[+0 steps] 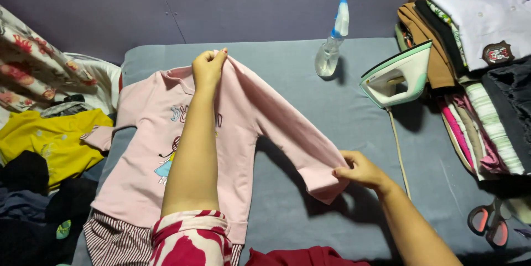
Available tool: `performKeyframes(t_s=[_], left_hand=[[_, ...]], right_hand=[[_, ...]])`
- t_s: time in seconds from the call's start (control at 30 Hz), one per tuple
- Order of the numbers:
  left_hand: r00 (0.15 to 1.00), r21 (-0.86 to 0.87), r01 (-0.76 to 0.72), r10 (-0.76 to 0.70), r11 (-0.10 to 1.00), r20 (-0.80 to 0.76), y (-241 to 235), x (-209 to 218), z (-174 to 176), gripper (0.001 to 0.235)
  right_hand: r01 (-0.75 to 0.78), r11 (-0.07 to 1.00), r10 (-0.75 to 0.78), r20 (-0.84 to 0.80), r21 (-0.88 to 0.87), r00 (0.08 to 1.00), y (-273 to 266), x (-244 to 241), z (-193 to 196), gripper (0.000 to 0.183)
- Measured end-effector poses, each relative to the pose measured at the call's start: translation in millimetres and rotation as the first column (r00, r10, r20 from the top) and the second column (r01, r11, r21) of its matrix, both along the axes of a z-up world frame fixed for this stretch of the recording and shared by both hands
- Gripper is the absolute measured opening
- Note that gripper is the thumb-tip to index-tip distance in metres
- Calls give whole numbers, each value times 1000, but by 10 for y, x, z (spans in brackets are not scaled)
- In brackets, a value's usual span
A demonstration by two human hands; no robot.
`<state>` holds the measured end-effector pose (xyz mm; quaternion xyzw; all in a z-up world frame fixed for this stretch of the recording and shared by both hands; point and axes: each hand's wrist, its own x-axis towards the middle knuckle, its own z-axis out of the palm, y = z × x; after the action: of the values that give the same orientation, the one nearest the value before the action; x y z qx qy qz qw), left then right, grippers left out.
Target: Ironing and folding a pink sweatshirt on a bed surface.
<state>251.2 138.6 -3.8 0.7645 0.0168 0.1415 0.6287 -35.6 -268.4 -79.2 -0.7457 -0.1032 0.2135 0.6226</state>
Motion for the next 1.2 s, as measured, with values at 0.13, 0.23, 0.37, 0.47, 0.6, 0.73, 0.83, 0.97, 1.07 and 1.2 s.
performKeyframes(t_s=[0.13, 0.23, 0.37, 0.47, 0.6, 0.73, 0.83, 0.97, 1.07, 1.2], left_hand=[[993, -228, 70, -90, 971, -75, -37, 104, 110, 29], [980, -220, 109, -141, 970, -138, -113, 173, 22, 17], [974, -151, 98, -126, 984, -187, -206, 264, -549, 15], [968, 178, 129, -85, 976, -235, -345, 245, -994, 27], [998, 711, 58, -44, 701, -39, -691, -303, -855, 63], [954, 736, 18, -232, 677, 191, -1347, -1240, -519, 56], [803, 465, 493, -591, 735, 83, -1929, -2212, -410, 50], [697, 472, 601, -712, 645, 86, -2440, -3035, -143, 71], [757, 480, 565, -653, 671, 20, -2655, -3133, -403, 61], [790, 291, 588, -613, 755, -3, -2661, -2944, -747, 25]], right_hand=[[160, 981, -137, -187, 112, 973, -111, -170, 346, 62], [-36, 997, 30, -82, -72, 996, -128, -286, 808, 73], [205, 859, -250, -36, -470, 968, -266, -305, 595, 65], [324, 554, -507, -2, -767, 862, -239, -341, 650, 54], [648, 627, -697, 61, -434, 715, -749, -515, 37, 40], [645, 763, -645, -112, -37, 756, -995, -840, -4, 45], [449, 880, -388, 310, -155, 868, -760, -919, 162, 58], [612, 743, -593, 159, -272, 790, -556, -848, 71, 27], [660, 731, -643, 149, -174, 752, -472, -812, 16, 21], [724, 681, -694, 220, -109, 686, -351, -737, 180, 18]])
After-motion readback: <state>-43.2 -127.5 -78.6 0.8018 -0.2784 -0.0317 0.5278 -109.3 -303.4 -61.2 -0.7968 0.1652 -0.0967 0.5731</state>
